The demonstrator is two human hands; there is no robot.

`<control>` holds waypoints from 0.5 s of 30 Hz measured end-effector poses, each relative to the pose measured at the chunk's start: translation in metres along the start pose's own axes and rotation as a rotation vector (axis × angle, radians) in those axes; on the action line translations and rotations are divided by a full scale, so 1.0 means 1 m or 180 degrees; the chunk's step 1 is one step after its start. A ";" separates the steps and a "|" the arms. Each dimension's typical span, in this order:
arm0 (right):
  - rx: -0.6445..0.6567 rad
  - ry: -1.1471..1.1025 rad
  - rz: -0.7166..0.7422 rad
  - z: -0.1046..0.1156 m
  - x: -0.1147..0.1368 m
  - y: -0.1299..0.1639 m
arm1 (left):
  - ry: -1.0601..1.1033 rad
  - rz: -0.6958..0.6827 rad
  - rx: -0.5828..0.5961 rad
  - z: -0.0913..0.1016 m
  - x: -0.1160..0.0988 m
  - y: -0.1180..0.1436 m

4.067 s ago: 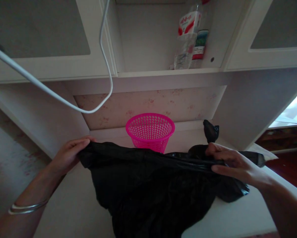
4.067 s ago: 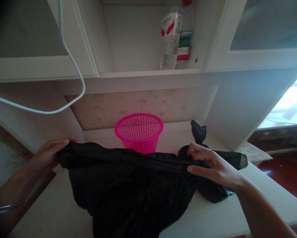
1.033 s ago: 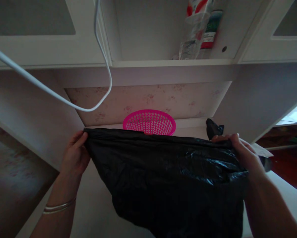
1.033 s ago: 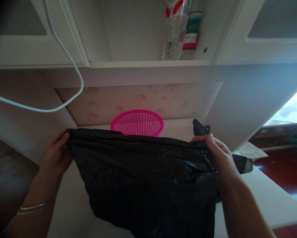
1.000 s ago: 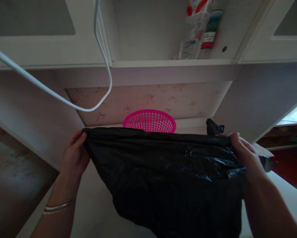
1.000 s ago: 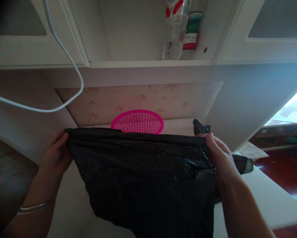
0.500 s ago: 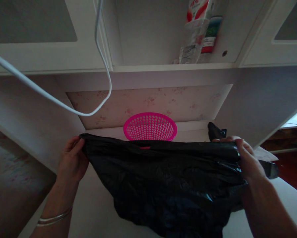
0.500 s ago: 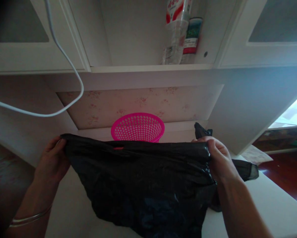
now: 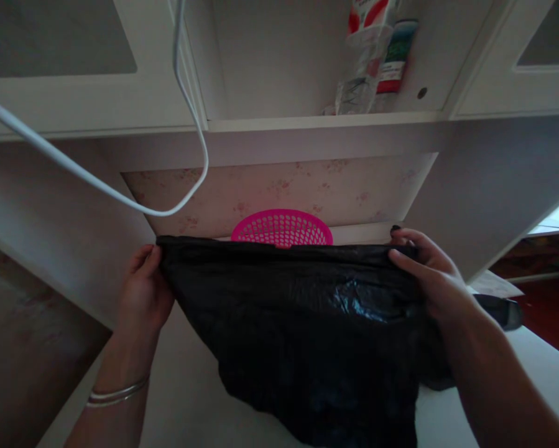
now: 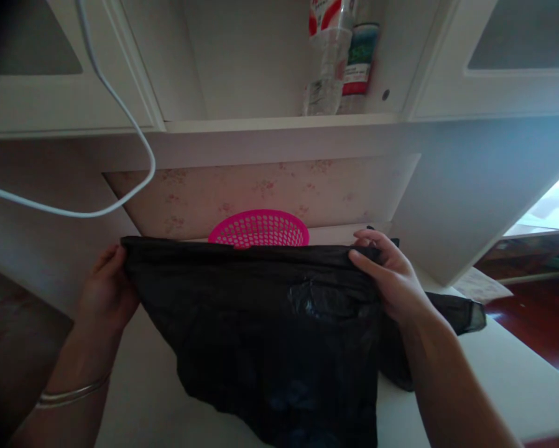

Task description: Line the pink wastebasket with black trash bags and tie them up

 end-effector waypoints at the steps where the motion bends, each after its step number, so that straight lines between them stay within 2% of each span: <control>1: -0.0189 -0.0055 0.0000 0.003 -0.006 -0.004 | 0.0068 -0.0010 0.0060 -0.003 0.003 0.000; 3: -0.0492 -0.0307 -0.0059 0.007 -0.022 -0.002 | 0.0140 0.0071 0.0239 -0.005 0.016 0.005; 5: -0.0508 -0.0479 -0.0515 0.003 -0.052 0.010 | 0.0083 0.0273 0.0417 -0.002 0.036 0.018; 8: -0.0069 -0.0397 -0.1525 -0.015 -0.095 0.043 | -0.0598 0.0990 0.0591 0.009 0.076 0.046; 10: 0.0197 -0.0301 -0.1737 -0.025 -0.099 0.055 | -0.1046 0.1425 0.0671 0.015 0.089 0.063; 12: 0.0217 -0.0298 -0.1401 -0.027 -0.078 0.049 | -0.1171 0.1430 0.0572 0.015 0.077 0.067; 13: 0.0080 -0.0340 -0.1051 -0.023 -0.059 0.042 | -0.1196 0.1271 0.0486 0.013 0.064 0.065; 15: -0.0467 -0.0456 -0.0096 -0.006 -0.016 0.027 | -0.1308 0.0771 0.0352 0.006 0.034 0.058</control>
Point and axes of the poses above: each hand's wrist, its own y-axis away from the middle knuckle, its own z-axis out of the back of the hand, x = y × z, the point moved 9 cm from there along -y, towards the middle knuckle, and after that the axes turned 3 degrees about -y, right-handed, at the moved point
